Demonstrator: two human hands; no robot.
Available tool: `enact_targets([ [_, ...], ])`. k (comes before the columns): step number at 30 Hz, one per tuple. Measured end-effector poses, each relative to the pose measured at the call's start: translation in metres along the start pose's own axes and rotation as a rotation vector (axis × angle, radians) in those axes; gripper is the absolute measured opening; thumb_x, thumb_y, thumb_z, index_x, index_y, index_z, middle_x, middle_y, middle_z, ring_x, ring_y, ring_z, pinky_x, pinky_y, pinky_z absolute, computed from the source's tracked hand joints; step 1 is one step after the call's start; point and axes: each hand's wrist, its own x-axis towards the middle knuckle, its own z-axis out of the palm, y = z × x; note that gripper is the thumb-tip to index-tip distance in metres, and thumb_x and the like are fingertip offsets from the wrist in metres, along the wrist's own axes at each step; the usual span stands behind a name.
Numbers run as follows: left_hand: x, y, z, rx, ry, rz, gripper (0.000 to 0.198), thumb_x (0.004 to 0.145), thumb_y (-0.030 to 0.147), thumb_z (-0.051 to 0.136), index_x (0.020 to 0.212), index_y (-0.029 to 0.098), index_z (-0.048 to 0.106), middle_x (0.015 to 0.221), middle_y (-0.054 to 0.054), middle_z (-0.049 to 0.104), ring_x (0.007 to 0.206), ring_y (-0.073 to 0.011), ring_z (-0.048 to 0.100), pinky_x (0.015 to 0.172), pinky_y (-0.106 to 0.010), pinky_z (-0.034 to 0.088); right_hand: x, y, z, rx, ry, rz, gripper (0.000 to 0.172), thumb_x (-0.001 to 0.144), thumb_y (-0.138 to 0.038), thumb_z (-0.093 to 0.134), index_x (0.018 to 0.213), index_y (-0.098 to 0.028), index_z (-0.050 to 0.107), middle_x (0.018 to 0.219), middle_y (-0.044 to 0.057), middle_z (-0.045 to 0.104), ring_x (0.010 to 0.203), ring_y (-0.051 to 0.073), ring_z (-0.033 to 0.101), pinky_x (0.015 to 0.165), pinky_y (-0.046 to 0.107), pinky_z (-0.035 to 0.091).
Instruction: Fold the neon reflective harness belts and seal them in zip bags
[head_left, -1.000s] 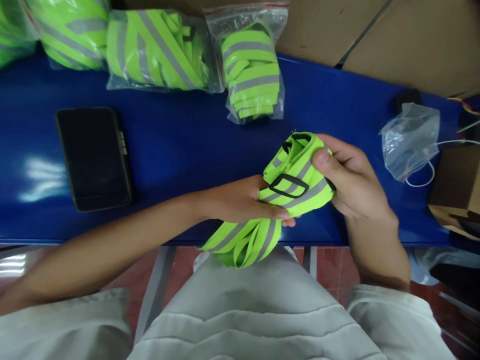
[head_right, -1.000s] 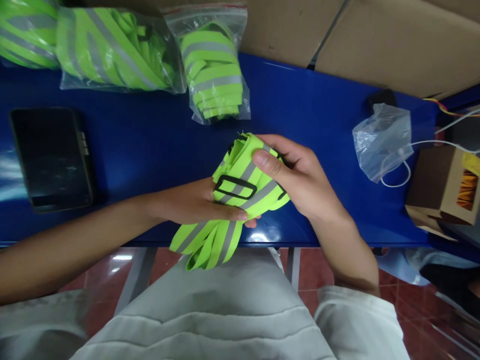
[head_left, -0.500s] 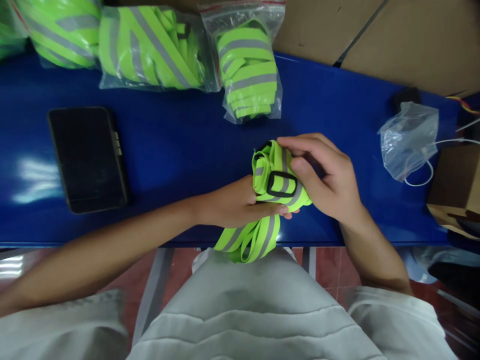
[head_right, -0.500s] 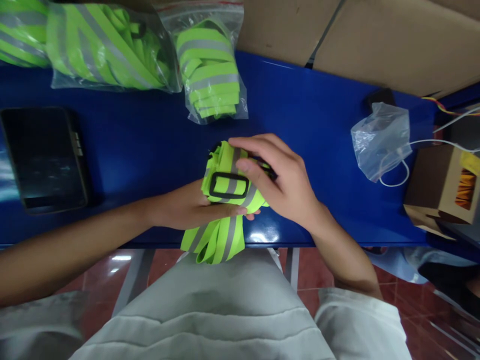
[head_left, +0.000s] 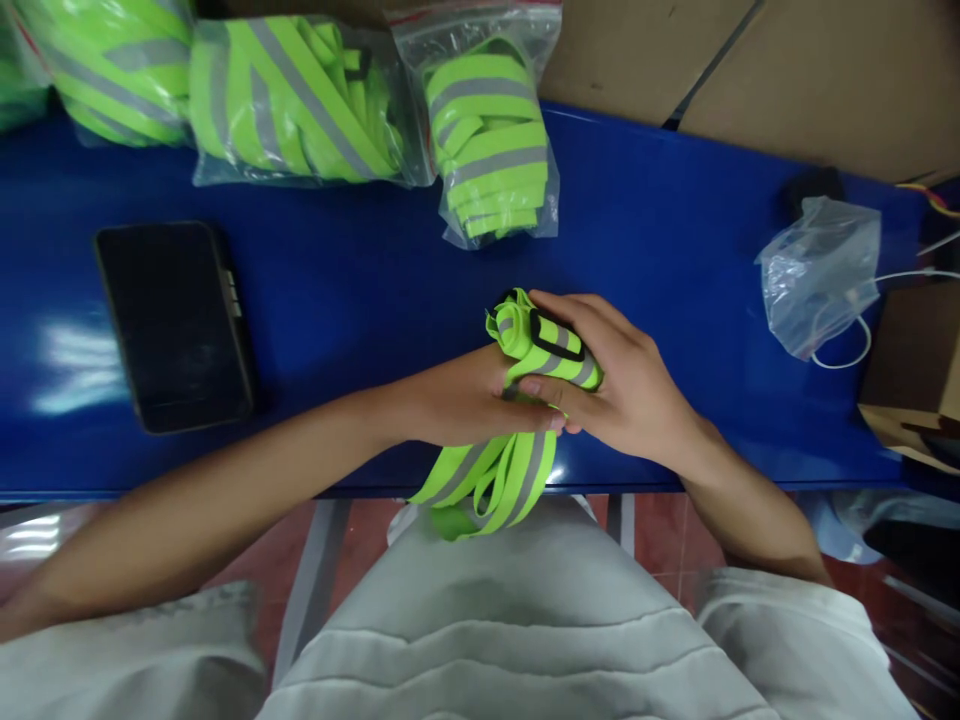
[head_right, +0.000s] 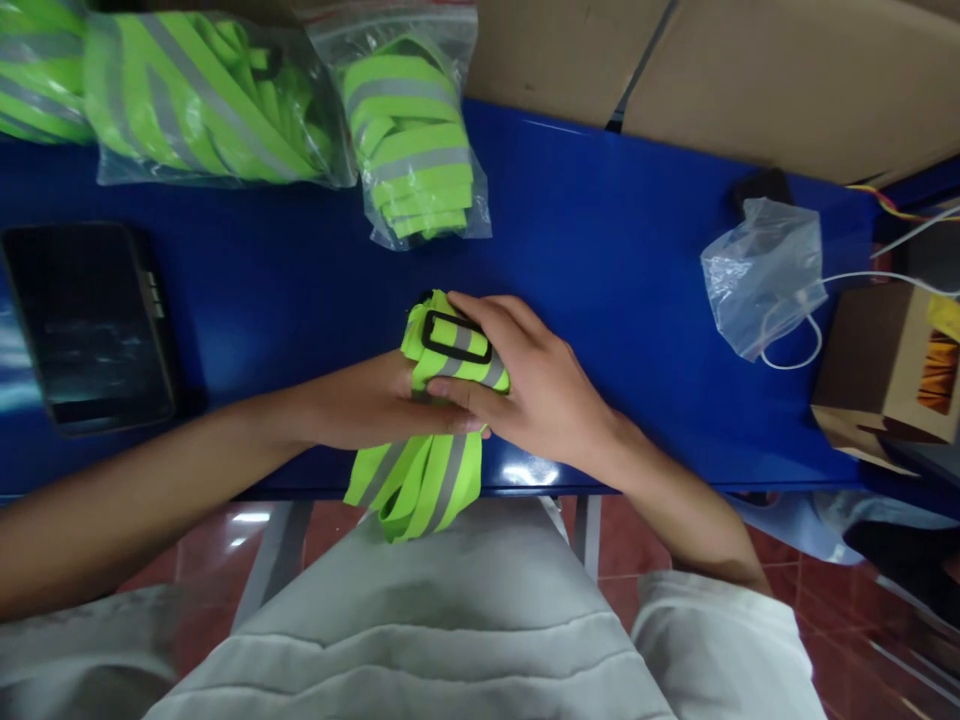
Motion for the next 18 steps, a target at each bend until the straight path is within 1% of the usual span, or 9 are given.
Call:
enact_targets([
  [2,0.001,-0.001,0.000,-0.099,-0.023,-0.051,0.009,0.092,0.017,0.067,0.095,0.014,0.075,0.098,-0.006,0.079,0.096,-0.0155,0.074,0.089,-0.027,0.058,0.000,0.000,0.002,-0.005,0.014,-0.001,0.057,0.095,-0.050,0.073,0.143,-0.021,0.061,0.138,0.012,0.069,0.126,0.028,0.068,0.106,0.043,0.058],
  [5,0.000,-0.002,0.000,-0.214,0.031,-0.167,0.009,0.087,0.017,0.075,0.096,0.015,0.077,0.098,-0.005,0.080,0.095,-0.0159,0.075,0.089,-0.028,0.060,0.001,0.000,0.001,-0.020,0.017,-0.012,0.052,0.096,-0.051,0.072,0.139,-0.023,0.064,0.135,0.011,0.072,0.121,0.028,0.071,0.103,0.043,0.060],
  [8,-0.003,-0.002,0.002,-0.376,0.038,-0.297,0.028,0.079,0.023,0.087,0.105,0.016,0.078,0.104,-0.006,0.082,0.095,-0.0187,0.077,0.086,-0.030,0.063,0.000,-0.003,-0.006,-0.026,0.075,0.011,0.048,0.096,-0.052,0.072,0.134,-0.024,0.068,0.126,0.008,0.076,0.111,0.027,0.074,0.097,0.041,0.062],
  [10,-0.004,-0.002,0.004,-0.445,0.019,-0.352,0.035,0.078,0.026,0.089,0.110,0.016,0.078,0.108,-0.008,0.082,0.094,-0.0201,0.078,0.084,-0.031,0.064,0.000,-0.006,-0.013,0.000,0.100,0.064,0.043,0.096,-0.053,0.072,0.128,-0.025,0.071,0.114,0.005,0.079,0.099,0.025,0.076,0.088,0.038,0.063],
  [12,-0.005,-0.001,0.007,-0.467,0.027,-0.346,0.032,0.080,0.027,0.088,0.108,0.015,0.079,0.107,-0.009,0.082,0.094,-0.0198,0.078,0.083,-0.030,0.064,0.000,-0.009,-0.019,0.045,0.096,0.121,0.039,0.096,-0.055,0.071,0.119,-0.025,0.073,0.100,0.002,0.078,0.084,0.021,0.074,0.075,0.033,0.062],
  [14,-0.006,0.001,0.009,-0.472,0.046,-0.319,0.029,0.082,0.029,0.088,0.106,0.015,0.079,0.106,-0.009,0.082,0.093,-0.0193,0.078,0.083,-0.028,0.063,0.001,-0.011,-0.023,0.081,0.086,0.164,0.038,0.096,-0.059,0.069,0.109,-0.024,0.075,0.090,0.000,0.076,0.075,0.019,0.071,0.065,0.031,0.059],
  [16,-0.007,0.004,0.011,-0.472,0.069,-0.311,0.029,0.083,0.031,0.088,0.106,0.015,0.080,0.108,-0.009,0.082,0.093,-0.0193,0.078,0.081,-0.028,0.062,0.002,-0.010,-0.026,0.088,0.095,0.188,0.039,0.096,-0.061,0.067,0.106,-0.024,0.075,0.089,0.000,0.075,0.074,0.019,0.069,0.064,0.032,0.058],
  [18,-0.007,0.005,0.012,-0.471,0.116,-0.324,0.033,0.084,0.034,0.088,0.109,0.016,0.079,0.107,-0.007,0.082,0.088,-0.0180,0.077,0.078,-0.026,0.061,0.003,-0.007,-0.029,0.066,0.132,0.187,0.039,0.096,-0.061,0.068,0.109,-0.025,0.075,0.091,0.001,0.075,0.076,0.020,0.070,0.067,0.033,0.059],
])
